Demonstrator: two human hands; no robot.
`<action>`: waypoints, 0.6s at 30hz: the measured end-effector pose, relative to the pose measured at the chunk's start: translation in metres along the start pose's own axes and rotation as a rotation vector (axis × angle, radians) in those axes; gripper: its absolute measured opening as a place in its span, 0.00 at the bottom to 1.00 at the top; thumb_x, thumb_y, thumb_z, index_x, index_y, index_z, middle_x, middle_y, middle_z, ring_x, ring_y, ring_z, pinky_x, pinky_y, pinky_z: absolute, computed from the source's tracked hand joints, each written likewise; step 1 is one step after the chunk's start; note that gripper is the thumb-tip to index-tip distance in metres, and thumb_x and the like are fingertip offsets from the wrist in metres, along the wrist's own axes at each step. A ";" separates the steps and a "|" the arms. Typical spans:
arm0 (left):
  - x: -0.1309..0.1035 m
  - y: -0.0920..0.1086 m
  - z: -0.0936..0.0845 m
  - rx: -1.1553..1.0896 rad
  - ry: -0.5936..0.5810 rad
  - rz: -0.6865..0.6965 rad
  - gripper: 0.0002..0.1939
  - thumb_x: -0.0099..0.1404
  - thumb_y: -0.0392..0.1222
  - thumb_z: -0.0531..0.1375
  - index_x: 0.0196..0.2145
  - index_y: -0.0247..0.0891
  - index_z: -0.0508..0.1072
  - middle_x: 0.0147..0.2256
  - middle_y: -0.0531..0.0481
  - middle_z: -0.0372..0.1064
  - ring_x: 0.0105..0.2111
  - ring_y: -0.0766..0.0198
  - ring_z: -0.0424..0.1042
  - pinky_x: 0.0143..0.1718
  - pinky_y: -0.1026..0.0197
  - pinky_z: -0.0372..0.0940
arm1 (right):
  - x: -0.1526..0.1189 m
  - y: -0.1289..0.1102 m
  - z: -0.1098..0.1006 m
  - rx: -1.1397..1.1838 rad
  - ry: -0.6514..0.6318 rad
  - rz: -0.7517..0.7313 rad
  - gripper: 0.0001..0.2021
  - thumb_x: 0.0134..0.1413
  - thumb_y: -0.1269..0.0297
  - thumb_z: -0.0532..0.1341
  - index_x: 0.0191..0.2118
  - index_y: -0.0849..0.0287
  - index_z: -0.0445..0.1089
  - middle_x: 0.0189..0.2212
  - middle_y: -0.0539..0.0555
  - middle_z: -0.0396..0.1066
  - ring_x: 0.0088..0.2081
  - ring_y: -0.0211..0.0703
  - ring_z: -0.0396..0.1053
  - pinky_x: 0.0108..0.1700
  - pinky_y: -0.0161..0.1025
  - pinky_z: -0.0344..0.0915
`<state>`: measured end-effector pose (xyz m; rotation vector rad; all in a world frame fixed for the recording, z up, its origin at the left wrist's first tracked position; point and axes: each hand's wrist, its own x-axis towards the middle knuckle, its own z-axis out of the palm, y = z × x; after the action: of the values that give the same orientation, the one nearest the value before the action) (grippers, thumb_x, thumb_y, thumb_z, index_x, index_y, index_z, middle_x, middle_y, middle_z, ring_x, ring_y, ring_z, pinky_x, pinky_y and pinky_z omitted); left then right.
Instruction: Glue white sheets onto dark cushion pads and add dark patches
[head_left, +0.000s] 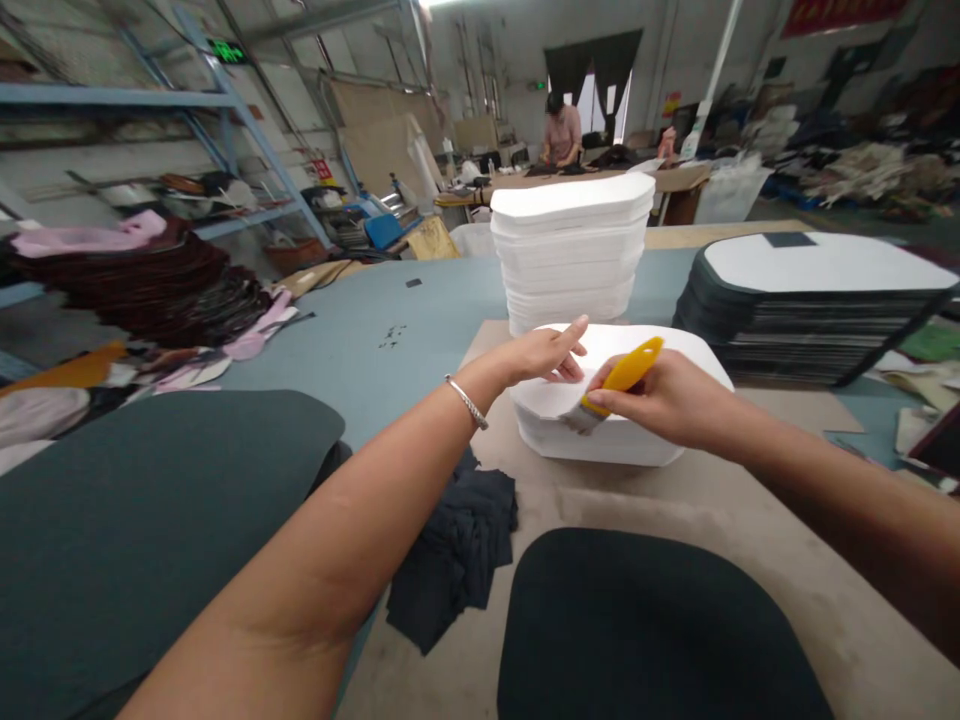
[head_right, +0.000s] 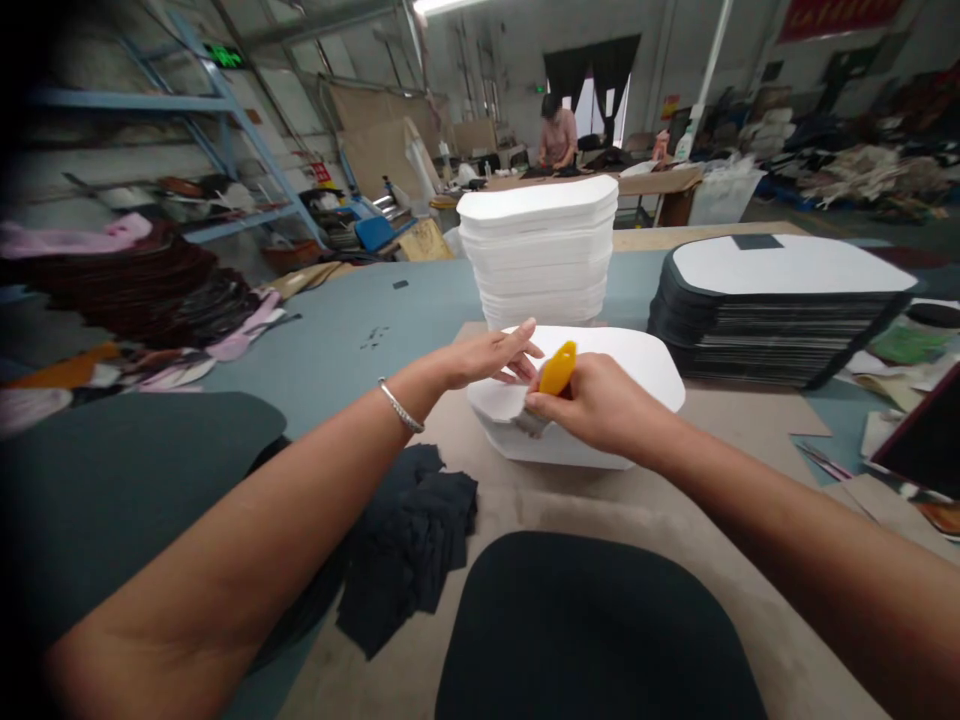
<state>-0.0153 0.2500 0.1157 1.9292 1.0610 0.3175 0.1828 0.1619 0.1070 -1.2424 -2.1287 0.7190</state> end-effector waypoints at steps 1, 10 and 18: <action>0.000 0.000 0.001 0.037 0.001 -0.001 0.40 0.76 0.65 0.38 0.55 0.27 0.74 0.44 0.34 0.81 0.45 0.53 0.78 0.43 0.58 0.70 | -0.014 0.014 -0.016 0.015 0.003 0.045 0.17 0.57 0.46 0.65 0.37 0.56 0.80 0.32 0.54 0.78 0.33 0.47 0.74 0.38 0.43 0.69; 0.059 0.062 0.040 0.712 0.044 0.048 0.19 0.70 0.50 0.59 0.41 0.31 0.81 0.36 0.34 0.80 0.42 0.45 0.78 0.47 0.52 0.66 | -0.155 0.112 -0.124 0.085 0.449 0.526 0.29 0.42 0.35 0.73 0.39 0.56 0.81 0.35 0.62 0.77 0.34 0.49 0.74 0.34 0.44 0.70; 0.130 0.113 0.120 0.637 0.064 0.021 0.25 0.64 0.52 0.67 0.54 0.34 0.78 0.57 0.31 0.74 0.57 0.41 0.72 0.55 0.49 0.68 | -0.202 0.110 -0.112 -0.174 0.674 0.448 0.27 0.42 0.30 0.69 0.34 0.50 0.80 0.29 0.56 0.78 0.30 0.53 0.76 0.27 0.46 0.71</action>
<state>0.1953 0.2542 0.1136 2.5034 1.2896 0.0479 0.4077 0.0471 0.0684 -1.7778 -1.3948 0.2212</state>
